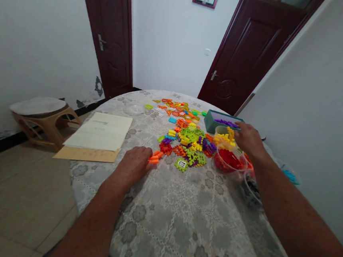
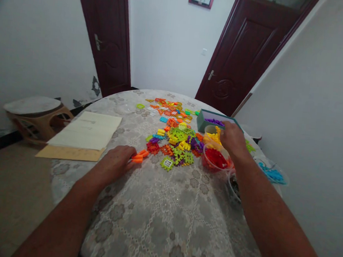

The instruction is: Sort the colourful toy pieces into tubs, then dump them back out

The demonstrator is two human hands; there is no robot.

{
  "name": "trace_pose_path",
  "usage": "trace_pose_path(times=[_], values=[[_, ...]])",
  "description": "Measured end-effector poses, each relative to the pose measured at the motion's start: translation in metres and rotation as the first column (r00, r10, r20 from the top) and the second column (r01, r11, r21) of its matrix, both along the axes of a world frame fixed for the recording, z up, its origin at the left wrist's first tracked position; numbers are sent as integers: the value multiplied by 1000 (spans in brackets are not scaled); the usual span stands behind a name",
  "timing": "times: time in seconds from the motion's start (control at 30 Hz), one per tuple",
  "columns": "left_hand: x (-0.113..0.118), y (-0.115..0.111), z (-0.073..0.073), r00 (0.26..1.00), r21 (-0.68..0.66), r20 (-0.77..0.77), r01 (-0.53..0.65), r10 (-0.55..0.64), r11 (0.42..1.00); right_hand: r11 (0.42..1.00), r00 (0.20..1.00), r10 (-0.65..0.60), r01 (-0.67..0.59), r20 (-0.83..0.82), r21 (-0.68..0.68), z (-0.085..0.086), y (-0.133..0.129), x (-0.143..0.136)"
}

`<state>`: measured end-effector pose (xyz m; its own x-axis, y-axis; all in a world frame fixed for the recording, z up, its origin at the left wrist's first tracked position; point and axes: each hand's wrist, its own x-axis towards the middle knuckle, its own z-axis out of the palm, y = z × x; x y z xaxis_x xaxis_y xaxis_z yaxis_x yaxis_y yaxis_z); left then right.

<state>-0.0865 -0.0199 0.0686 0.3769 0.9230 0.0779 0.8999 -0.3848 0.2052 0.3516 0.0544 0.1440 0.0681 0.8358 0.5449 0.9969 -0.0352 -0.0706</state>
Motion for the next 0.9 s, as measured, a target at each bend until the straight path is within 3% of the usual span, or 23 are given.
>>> trace_pose_path(times=[0.07,0.13,0.23,0.3,0.37,0.53,0.73,0.9], values=[[0,0,0,1000,10,17,-11,11,1000,996,993,90,-88,-70,33,-5,-13,-23],[0,-1,0,999,27,48,-7,6,1000,973,950,217,-228,-223,-25,-14,-33,-61],[3,0,-4,995,77,100,16,-24,997,865,798,355,-478,-486,-152,-39,-68,-126],[8,2,-8,991,143,126,25,-43,989,788,710,454,-602,-539,-128,-61,-86,-162],[13,6,-15,987,212,142,39,-70,976,748,656,510,-658,-556,-91,-84,-98,-186],[25,20,-28,984,231,91,127,-151,965,717,618,525,-691,-585,-87,-116,-101,-200],[29,31,-34,983,152,88,147,-161,978,761,602,488,-649,-632,-30,-123,-100,-197],[34,25,-37,965,137,170,179,-201,974,820,588,430,-571,-685,25,-130,-97,-199]])
